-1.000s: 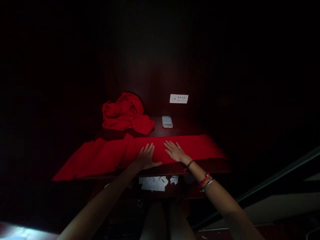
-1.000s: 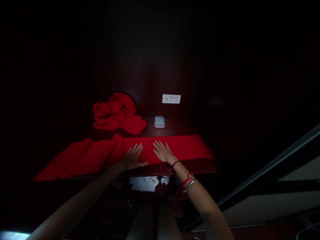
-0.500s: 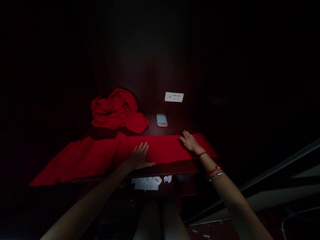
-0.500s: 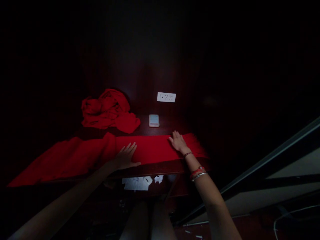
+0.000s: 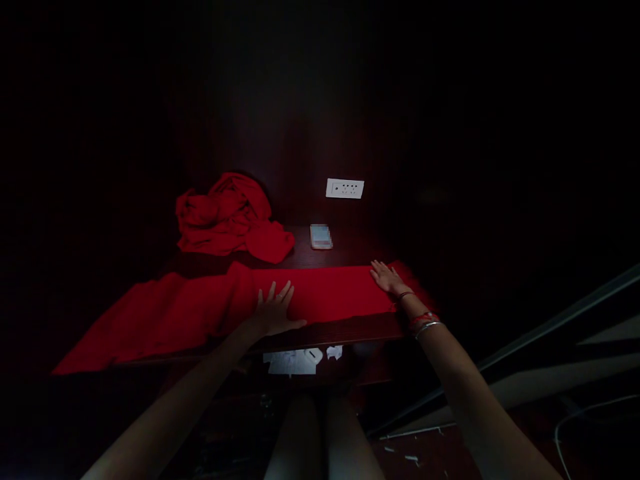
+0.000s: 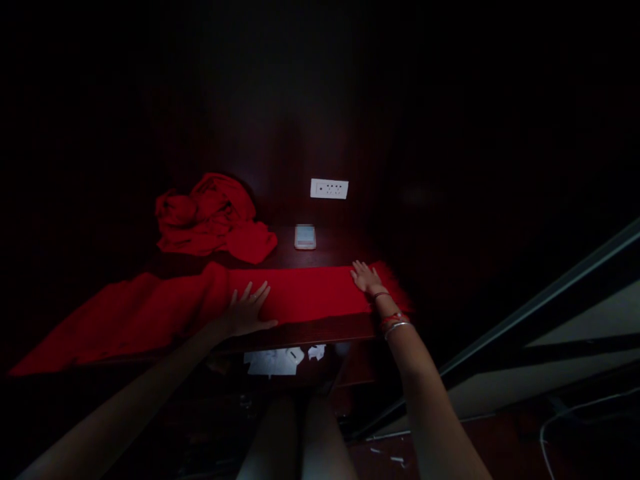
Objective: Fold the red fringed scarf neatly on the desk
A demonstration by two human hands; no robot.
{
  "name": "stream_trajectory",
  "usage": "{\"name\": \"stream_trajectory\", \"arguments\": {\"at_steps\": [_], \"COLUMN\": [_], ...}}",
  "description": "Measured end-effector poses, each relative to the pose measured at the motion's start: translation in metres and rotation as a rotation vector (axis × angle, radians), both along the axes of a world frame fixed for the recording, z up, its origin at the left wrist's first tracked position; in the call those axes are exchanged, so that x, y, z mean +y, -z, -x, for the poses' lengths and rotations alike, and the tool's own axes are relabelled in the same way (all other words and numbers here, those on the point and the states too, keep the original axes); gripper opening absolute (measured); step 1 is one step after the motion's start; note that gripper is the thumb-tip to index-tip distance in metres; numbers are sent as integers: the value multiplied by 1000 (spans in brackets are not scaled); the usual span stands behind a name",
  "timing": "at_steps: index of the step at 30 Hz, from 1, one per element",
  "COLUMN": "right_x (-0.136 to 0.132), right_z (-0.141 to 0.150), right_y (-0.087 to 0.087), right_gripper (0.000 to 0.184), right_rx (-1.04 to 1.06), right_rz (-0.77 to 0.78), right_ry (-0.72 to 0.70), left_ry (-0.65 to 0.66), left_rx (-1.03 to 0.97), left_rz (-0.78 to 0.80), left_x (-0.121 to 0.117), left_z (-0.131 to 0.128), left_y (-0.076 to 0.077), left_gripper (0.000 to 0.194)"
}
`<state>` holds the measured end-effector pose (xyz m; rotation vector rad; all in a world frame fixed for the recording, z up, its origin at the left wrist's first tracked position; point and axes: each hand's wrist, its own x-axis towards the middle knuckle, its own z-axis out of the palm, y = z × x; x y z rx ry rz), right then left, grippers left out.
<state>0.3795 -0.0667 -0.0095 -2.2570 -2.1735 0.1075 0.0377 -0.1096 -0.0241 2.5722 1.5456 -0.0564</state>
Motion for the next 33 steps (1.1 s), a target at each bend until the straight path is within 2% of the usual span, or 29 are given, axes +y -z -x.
{"name": "stream_trajectory", "arguments": {"at_steps": [2, 4, 7, 9, 10, 13, 16, 18, 20, 22, 24, 26, 28, 33], "right_x": [-9, -22, -47, -64, -71, -84, -87, -87, -86, -84, -81, -78, -75, -72], "right_z": [-28, -31, -7, 6, 6, -17, -50, -55, -40, -12, 14, 25, 15, -46], "right_y": [-9, -12, -1, 13, 19, 28, 22, 14, 8, 7, 12, 18, 23, 22], "right_gripper": [53, 53, 53, 52, 51, 49, 48, 47, 46, 47, 49, 50, 50, 51], "right_rx": [-25, -46, -30, 0, 4, 0, -21, -65, -93, -62, 7, 45, 44, -22], "right_rz": [-26, -118, -239, -168, -134, -77, -31, -66, -162, -226, -177, -99, -48, -2], "right_ry": [105, 127, -64, -197, -189, 3, 206, 270, 208, 10, -205, -293, -224, 149], "left_ry": [-3, -11, -22, -23, -20, -8, -7, -8, -8, -10, -16, -15, -9, 5], "left_rx": [11, 28, 43, 45, 44, 45, 41, 37, 34, 27, 18, 11, 9, -11], "left_rz": [7, 16, 22, 23, 23, 36, 40, 44, 51, 54, 50, 53, 62, 51], "left_x": [1, 1, 2, 2, 3, 3, 3, 3, 2, 2, 1, 1, 1, 0], "left_z": [-1, -1, -2, -2, -1, 0, 0, -1, -1, -2, -2, -2, -1, -1], "left_y": [-1, -2, -2, -2, -2, -1, -2, -3, -5, -6, -6, -6, -7, -6], "left_gripper": [92, 90, 89, 90, 90, 90, 90, 91, 92, 93, 92, 91, 91, 91]}}
